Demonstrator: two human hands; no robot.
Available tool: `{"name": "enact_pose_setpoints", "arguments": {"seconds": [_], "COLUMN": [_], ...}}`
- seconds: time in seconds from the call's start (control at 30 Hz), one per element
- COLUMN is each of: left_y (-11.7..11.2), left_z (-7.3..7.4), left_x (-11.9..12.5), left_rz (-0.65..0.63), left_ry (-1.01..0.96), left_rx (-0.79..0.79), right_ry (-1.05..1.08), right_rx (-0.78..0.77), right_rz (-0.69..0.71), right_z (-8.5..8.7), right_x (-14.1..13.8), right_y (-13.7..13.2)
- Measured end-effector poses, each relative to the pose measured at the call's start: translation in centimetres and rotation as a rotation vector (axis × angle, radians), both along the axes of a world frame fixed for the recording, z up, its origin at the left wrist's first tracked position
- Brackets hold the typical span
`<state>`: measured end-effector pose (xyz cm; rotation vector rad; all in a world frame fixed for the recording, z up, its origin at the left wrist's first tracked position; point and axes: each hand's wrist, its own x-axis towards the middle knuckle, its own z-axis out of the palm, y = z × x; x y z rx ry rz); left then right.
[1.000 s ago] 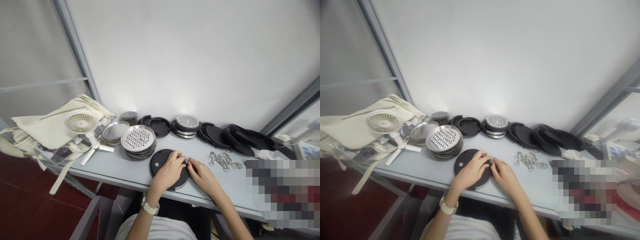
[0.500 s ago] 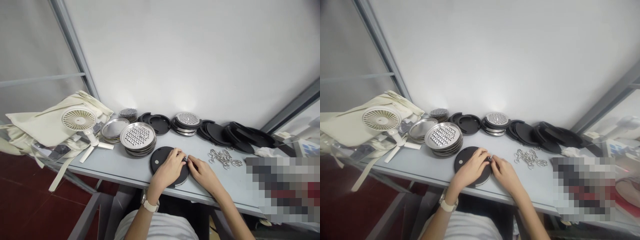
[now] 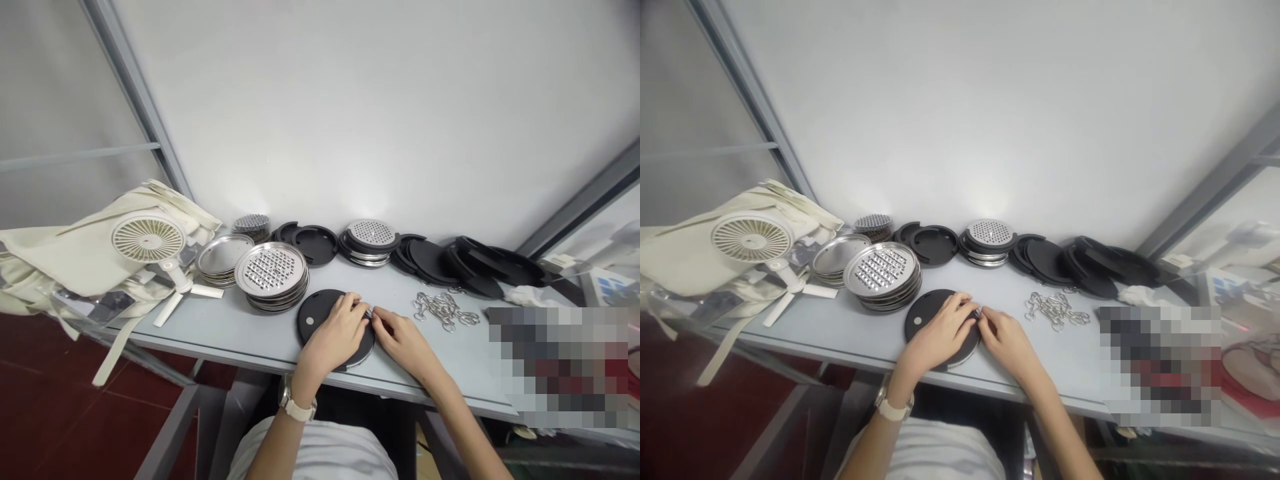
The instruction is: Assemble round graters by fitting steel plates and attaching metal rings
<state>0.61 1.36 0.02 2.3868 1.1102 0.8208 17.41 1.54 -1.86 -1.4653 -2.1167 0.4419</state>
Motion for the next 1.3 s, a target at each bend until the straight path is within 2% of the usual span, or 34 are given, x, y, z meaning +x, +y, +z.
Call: {"name": "enact_pose_setpoints", "arguments": {"seconds": [0.43, 1.3], "left_y": [0.28, 0.1], "left_z": [-0.07, 0.33], "left_x": [0.12, 0.13], "left_rz": [-0.006, 0.003], "left_ry": [-0.064, -0.04], "left_rx": [-0.047, -0.053], "right_ry": [0.003, -0.038], "right_rx": [0.026, 0.033], "right_rz": [0.012, 0.014], "right_z": [0.04, 0.08], "right_x": [0.03, 0.09], "right_y": [-0.18, -0.21]}}
